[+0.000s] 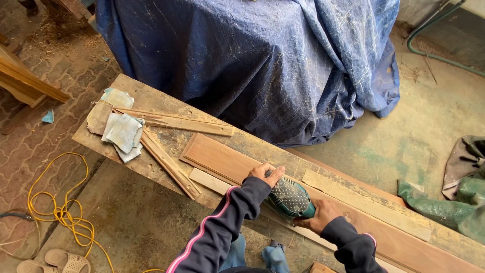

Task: Sand wooden planks using an orbital power sander and hand sandpaper blocks.

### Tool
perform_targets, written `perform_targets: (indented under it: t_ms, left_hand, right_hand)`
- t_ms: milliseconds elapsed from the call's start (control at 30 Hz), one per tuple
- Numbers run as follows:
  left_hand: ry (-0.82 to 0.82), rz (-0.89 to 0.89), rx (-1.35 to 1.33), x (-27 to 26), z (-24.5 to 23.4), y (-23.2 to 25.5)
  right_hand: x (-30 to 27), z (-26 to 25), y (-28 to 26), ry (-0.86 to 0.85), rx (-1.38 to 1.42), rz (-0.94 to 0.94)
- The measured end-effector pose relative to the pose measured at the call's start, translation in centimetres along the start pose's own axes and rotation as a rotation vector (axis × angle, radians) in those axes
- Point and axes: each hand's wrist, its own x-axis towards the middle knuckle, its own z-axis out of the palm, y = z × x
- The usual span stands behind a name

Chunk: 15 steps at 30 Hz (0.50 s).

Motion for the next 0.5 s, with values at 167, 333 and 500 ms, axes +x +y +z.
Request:
perform_targets:
  t_ms: [167, 333, 500]
  left_hand:
    - [-0.061, -0.007, 0.005, -0.4, -2.1, 0.0]
    - [-0.037, 0.141, 0.002, 0.0, -0.9, -2.5]
    - [-0.326, 0.146, -0.437, -1.3, -1.3, -3.6]
  right_hand:
    - [-0.4, 1.6, -1.9, 0.046, 0.018, 0.015]
    - [-2.5, 1.6, -2.7, 0.097, 0.039, 0.047]
    - [-7.3, -0.2, -1.2, 0.169, 0.191, 0.066]
